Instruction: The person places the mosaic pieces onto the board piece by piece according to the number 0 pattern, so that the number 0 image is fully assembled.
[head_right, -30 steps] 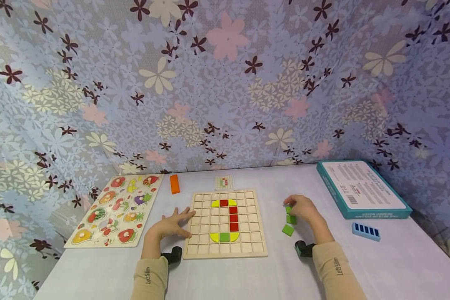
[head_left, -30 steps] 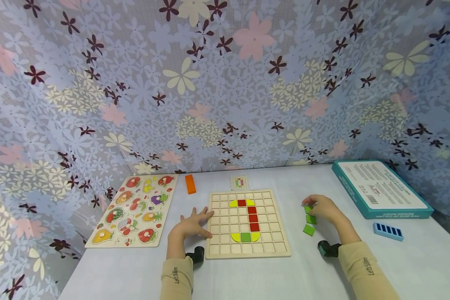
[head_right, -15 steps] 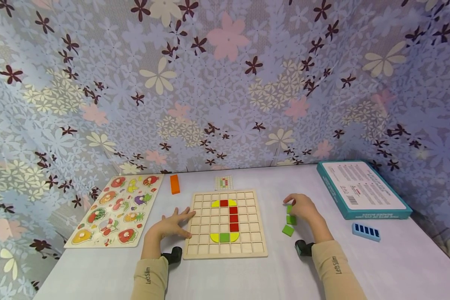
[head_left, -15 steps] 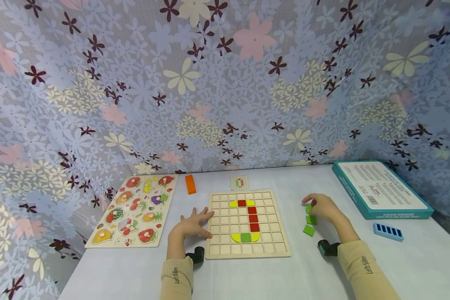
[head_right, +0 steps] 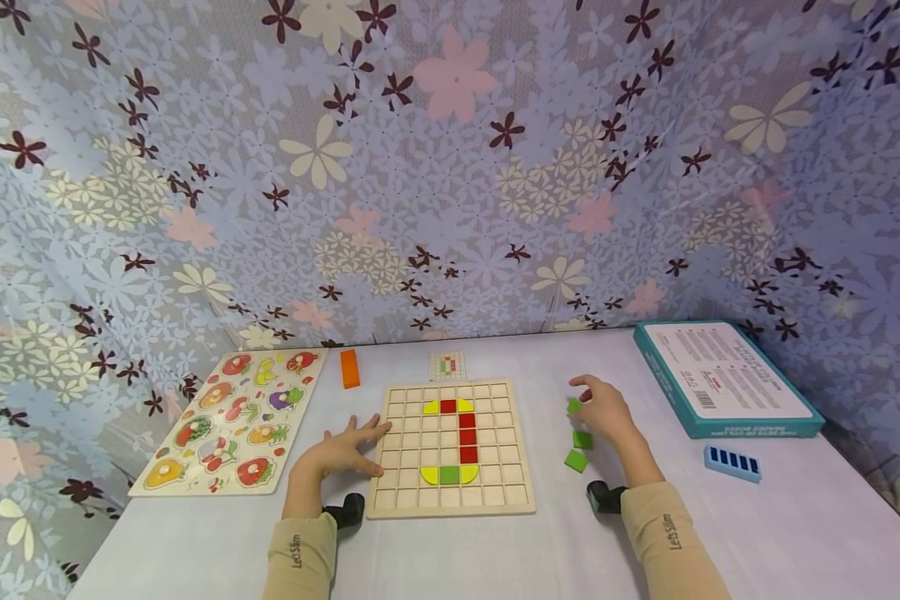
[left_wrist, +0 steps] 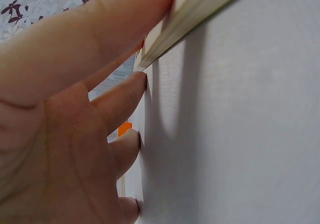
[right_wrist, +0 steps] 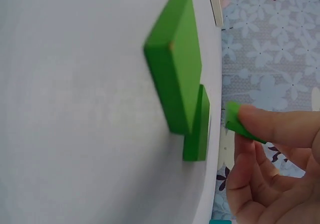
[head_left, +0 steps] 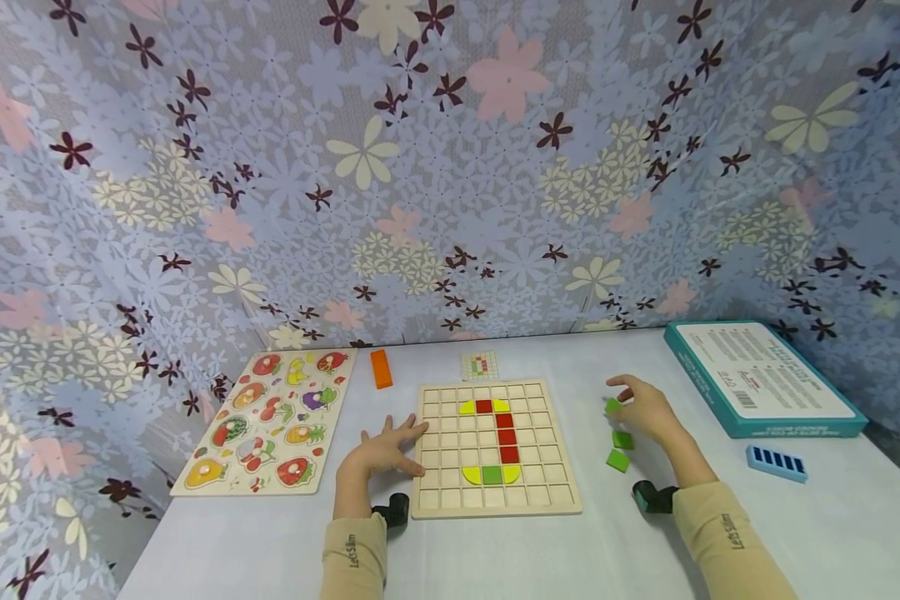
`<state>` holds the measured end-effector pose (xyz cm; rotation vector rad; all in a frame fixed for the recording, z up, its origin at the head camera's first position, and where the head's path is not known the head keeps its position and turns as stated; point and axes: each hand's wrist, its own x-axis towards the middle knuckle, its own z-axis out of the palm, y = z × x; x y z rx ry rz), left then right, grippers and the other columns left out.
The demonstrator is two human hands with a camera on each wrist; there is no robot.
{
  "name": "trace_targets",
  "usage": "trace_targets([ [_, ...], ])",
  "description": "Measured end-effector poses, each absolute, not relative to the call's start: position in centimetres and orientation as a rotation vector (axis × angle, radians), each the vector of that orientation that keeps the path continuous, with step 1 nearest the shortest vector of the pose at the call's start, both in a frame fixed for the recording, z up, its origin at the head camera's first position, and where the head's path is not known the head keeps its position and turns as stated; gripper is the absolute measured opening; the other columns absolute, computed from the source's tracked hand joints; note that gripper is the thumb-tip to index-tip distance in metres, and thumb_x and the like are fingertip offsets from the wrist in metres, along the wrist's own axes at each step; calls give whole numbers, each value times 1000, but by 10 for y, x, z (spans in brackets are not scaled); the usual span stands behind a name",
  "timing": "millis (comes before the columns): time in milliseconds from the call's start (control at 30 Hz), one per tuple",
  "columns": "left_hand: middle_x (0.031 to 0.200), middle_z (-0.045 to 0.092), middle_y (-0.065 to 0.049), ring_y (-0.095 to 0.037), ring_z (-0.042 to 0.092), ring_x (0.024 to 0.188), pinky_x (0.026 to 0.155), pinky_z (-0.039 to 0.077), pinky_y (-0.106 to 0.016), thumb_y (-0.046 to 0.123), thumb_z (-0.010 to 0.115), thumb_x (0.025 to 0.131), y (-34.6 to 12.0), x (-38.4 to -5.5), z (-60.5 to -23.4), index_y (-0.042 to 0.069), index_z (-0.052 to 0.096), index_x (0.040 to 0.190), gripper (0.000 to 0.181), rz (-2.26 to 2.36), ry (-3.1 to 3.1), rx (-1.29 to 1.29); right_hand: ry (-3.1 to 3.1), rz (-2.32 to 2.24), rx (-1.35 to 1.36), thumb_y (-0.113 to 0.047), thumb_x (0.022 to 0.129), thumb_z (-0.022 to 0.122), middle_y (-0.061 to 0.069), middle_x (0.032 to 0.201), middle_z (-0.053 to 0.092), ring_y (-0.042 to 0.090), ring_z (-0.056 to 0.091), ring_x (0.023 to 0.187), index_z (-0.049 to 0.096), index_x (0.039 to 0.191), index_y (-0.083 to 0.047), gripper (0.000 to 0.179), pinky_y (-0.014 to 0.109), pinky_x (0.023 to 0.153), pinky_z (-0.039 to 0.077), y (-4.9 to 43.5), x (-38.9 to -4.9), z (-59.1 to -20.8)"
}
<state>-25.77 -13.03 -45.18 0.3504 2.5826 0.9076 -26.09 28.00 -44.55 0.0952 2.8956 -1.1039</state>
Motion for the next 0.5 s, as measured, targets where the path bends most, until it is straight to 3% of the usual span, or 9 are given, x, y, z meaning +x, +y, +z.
trace_targets([
  [233,152,24,-7,-38,-2,140,102,-16,-65,18,79,68,-130,-256,-451,16,43,139,79,899,2579,351,2947,-1191,83,-8,79,66,18,95,58,27,55,83,50,123,3,48,36,67,45,273,-259,-444],
  [500,152,23,-7,-38,-2,140,102,-16,-66,17,79,69,-131,-257,-452,16,43,139,79,909,2572,352,2949,-1341,27,-13,80,67,18,94,63,29,58,87,59,104,4,30,32,67,47,263,-258,-441],
])
